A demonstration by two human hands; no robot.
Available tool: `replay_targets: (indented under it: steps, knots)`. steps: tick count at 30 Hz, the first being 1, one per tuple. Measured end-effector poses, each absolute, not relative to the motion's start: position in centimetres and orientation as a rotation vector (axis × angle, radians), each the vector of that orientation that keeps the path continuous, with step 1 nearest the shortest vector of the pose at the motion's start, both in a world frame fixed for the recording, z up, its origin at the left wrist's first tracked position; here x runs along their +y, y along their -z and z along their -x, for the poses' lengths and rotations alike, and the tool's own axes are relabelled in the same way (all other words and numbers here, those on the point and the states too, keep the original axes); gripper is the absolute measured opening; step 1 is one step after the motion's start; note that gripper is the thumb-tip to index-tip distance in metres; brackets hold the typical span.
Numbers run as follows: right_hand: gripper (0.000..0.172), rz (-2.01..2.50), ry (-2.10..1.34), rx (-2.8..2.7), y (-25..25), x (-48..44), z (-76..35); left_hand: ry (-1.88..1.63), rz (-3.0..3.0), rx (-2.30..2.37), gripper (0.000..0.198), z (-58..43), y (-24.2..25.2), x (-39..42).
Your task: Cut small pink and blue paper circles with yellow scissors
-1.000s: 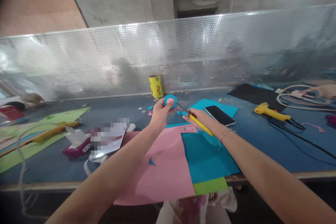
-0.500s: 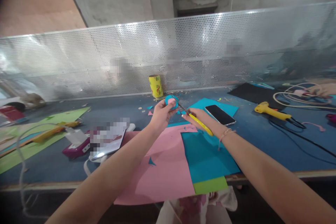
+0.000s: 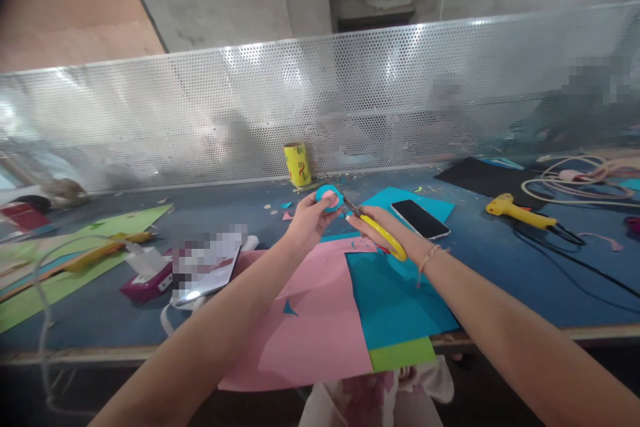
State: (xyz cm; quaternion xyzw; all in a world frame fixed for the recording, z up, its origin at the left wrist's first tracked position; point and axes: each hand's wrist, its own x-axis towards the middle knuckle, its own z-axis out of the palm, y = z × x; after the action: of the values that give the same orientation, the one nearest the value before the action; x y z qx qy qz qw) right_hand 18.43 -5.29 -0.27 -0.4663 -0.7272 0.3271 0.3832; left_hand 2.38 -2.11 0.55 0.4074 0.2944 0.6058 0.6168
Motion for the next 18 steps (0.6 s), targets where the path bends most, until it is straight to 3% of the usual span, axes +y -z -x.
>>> replay_targets:
  steps: [9,18]
  knots:
    - [0.044,1.129,-0.983,-1.796,0.58,-5.21,-18.81,-1.363,-0.863,0.649,0.018,-2.32,-0.92,-2.09]
    - [0.041,1.097,-0.925,-1.816,0.86,-5.41,-18.41,-1.344,-0.896,0.634,0.024,-2.36,-0.86,-2.17]
